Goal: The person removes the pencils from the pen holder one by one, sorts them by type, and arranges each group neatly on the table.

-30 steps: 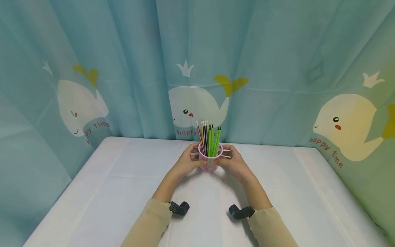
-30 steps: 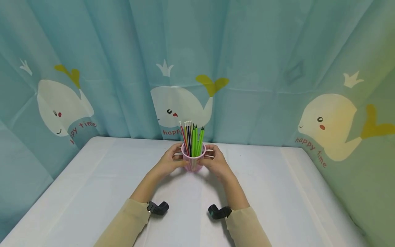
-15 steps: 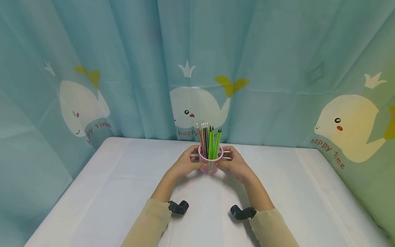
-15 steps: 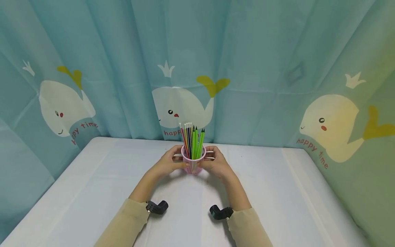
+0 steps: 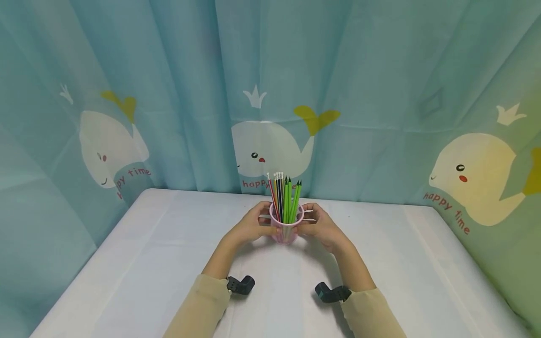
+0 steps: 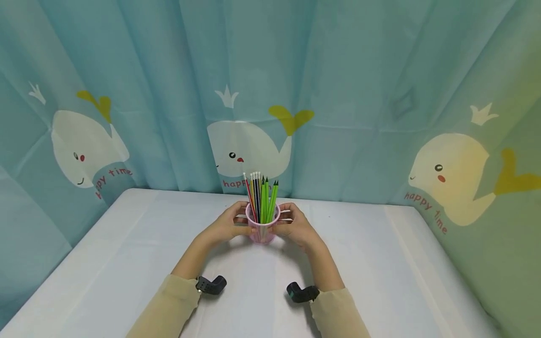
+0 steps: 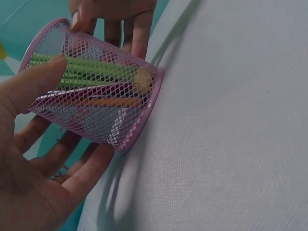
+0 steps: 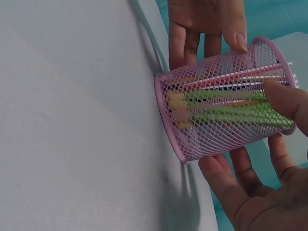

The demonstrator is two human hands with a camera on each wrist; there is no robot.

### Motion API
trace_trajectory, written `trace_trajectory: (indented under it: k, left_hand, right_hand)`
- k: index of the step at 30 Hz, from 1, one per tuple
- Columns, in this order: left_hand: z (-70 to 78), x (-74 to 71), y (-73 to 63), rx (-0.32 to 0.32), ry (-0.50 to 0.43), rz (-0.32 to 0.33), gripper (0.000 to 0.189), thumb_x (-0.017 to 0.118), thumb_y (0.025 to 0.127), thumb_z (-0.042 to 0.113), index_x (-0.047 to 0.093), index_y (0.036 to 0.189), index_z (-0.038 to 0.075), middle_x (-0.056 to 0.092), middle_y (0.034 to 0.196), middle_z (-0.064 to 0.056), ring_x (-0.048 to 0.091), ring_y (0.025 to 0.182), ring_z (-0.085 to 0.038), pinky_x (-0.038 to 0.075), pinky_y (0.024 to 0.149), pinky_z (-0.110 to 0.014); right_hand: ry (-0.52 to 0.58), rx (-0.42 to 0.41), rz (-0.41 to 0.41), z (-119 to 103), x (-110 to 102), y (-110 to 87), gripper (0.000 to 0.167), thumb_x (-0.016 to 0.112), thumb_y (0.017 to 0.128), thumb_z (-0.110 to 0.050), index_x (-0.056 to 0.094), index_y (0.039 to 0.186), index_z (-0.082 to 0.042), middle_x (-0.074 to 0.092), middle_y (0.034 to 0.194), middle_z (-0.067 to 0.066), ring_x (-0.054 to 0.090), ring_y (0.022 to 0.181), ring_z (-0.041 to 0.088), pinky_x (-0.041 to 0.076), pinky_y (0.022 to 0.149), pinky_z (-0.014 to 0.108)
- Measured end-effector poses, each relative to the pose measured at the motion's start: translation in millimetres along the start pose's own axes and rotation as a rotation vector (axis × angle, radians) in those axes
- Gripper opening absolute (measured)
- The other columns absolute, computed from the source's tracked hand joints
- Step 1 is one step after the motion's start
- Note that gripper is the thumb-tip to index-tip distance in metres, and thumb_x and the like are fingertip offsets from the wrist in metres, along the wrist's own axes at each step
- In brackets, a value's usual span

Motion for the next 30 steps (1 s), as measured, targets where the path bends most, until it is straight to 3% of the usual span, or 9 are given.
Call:
trace_trajectory:
  k: [11, 20, 30]
  left_hand:
    - [-0.6, -1.8, -0.6, 0.004, -0.007, -0.054, 0.073, 0.080, 0.081, 0.008, 0.040, 0.142, 0.007, 0.055, 0.137, -0.018, 0.054, 0.128, -0.037, 0.046, 0.106, -0.050]
    - [-3.6, -2.1, -0.8, -0.012, 0.038, -0.052, 0.074, 0.082, 0.081, 0.014, 0.040, 0.142, 0.009, 0.055, 0.138, -0.018, 0.055, 0.127, -0.038, 0.044, 0.107, -0.054]
    - [-1.0, -0.8, -2.5, -0.002, 0.026, -0.087, 0.072, 0.080, 0.082, 0.010, 0.039, 0.141, 0.008, 0.055, 0.137, -0.021, 0.057, 0.124, -0.037, 0.050, 0.101, -0.050]
  right_hand:
    - [0.005, -0.004, -0.049, 0.6, -2.9, -0.9, 0.067, 0.076, 0.076, 0.000, 0.038, 0.131, 0.004, 0.048, 0.132, 0.026, 0.056, 0.107, 0.026, 0.055, 0.087, 0.031]
    - [-0.021, 0.005, -0.059, 0.1, -2.8, -3.1, 0.066, 0.078, 0.075, -0.002, 0.041, 0.129, -0.001, 0.047, 0.131, 0.025, 0.054, 0.109, 0.028, 0.054, 0.088, 0.034]
    - [-0.042, -0.007, -0.088, -0.8, -5.4, -4.2, 0.062, 0.079, 0.073, 0.000, 0.043, 0.124, 0.000, 0.053, 0.122, 0.025, 0.059, 0.104, 0.026, 0.054, 0.084, 0.033]
Point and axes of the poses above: each hand's wrist, its own y-axis towards the middle knuckle, its own x-axis out of the palm, z = x × y, the point moved 2 cm from there along y, towards the middle knuckle
